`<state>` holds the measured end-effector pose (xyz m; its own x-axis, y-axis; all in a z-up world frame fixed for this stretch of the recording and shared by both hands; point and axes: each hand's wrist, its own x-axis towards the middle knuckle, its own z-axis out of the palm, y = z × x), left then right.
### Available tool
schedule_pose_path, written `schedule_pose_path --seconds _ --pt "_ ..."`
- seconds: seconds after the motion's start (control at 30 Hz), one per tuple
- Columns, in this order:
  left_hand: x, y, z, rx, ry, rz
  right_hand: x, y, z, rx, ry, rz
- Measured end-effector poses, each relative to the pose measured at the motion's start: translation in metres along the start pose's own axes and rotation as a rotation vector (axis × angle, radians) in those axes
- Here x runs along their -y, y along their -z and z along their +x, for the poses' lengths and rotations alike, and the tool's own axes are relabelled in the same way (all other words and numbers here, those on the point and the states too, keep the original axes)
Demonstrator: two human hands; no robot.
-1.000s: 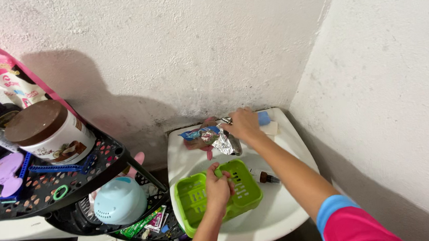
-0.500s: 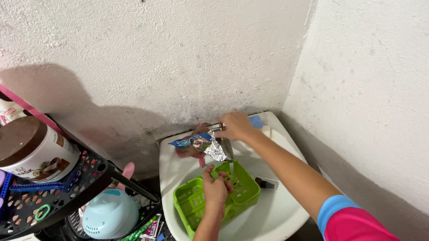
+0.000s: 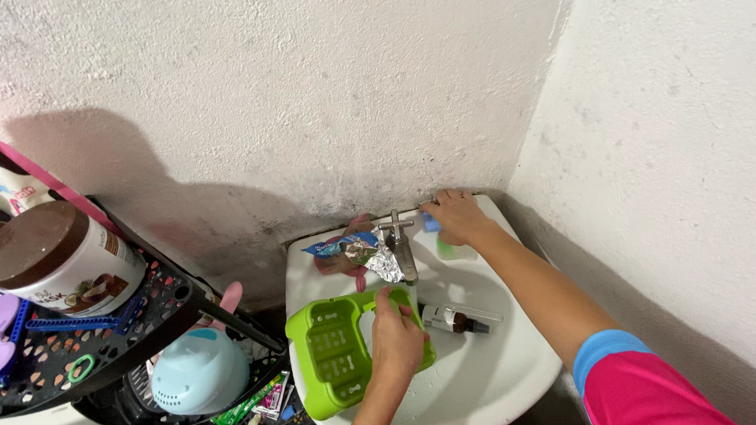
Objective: The person washes a green plastic container under running water in a bathroom sink. They repeatedly rinse and scrub the container with their hands, turning it over to clean different sides. The person then briefly handles a bar of soap before continuing to rinse the container.
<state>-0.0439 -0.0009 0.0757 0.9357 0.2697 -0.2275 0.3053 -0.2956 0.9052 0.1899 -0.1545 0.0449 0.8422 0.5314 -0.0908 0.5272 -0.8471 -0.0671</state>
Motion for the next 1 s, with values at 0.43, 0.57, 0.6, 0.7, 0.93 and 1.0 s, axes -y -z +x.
schedule_pose_path --seconds 0.43,0.57,0.6,0.7,0.93,1.0 --pt "0.014 0.007 0.007 -0.002 0.096 -0.252 0.001 -0.010 -0.011 -0.354 0.072 0.359" --pt "0.009 0.003 0.005 0.019 0.103 -0.225 0.015 -0.019 -0.024 -0.444 -0.002 0.381" --pt "0.006 0.004 0.004 0.015 0.091 -0.200 0.016 -0.018 -0.029 -0.491 -0.019 0.442" --pt "-0.001 0.008 -0.004 0.001 0.047 -0.066 0.026 -0.026 -0.045 -0.671 -0.108 0.772" --pt "0.002 0.026 -0.017 -0.022 0.030 0.046 0.089 -0.157 -0.056 0.020 -0.913 2.361" --pt "0.010 0.039 -0.014 0.010 0.101 -0.086 0.100 -0.175 -0.050 0.136 -0.977 2.420"
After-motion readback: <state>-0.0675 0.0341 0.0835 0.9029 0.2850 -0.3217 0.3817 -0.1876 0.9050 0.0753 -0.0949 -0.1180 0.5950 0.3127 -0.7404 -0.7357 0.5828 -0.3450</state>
